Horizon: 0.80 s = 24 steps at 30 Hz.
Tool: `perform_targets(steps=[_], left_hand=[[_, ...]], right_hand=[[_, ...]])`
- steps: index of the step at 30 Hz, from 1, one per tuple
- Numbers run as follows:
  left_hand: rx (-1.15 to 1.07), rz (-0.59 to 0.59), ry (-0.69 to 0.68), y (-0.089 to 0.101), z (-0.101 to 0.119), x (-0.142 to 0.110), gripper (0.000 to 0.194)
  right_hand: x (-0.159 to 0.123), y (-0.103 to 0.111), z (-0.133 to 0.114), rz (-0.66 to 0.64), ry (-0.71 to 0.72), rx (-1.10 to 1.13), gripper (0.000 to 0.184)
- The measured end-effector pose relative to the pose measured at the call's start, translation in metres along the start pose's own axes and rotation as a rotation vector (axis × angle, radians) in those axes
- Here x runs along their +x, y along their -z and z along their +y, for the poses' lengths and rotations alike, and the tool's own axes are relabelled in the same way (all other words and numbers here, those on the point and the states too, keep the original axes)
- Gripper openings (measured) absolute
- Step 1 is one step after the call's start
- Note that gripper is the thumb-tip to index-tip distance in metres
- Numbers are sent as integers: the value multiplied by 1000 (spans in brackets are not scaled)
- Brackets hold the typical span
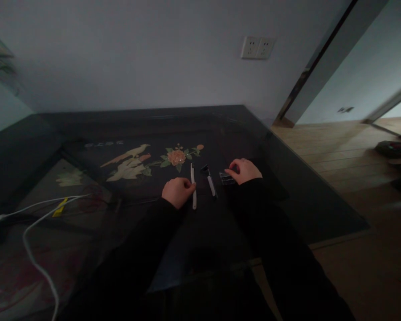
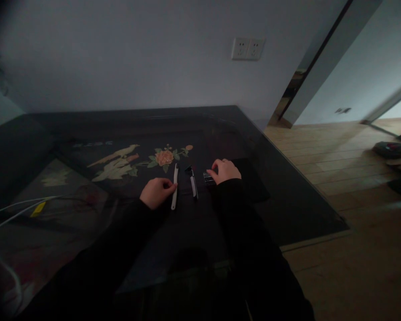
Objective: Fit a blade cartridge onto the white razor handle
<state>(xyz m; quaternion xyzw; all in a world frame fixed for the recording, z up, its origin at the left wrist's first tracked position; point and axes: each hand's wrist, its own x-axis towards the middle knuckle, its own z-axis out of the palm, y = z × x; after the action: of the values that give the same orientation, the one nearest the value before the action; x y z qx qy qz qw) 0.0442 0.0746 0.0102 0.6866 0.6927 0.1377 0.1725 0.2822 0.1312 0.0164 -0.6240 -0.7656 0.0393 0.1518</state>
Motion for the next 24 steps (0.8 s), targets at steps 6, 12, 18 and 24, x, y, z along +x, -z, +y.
perform_targets(steps=[6,12,18,24], left_hand=[[119,2,-47,1,7,-4,34],[200,11,-123,-1,5,-7,36],[231,37,-150,-4,5,-11,37],[223,54,-158,-6,3,-12,35]], right_hand=[[2,-7,14,-93,114,29,55],[-1,-14,11,-188,105,-19,75],[1,-22,8,-198,135,-45,65],[3,-25,7,-187,145,-34,57]])
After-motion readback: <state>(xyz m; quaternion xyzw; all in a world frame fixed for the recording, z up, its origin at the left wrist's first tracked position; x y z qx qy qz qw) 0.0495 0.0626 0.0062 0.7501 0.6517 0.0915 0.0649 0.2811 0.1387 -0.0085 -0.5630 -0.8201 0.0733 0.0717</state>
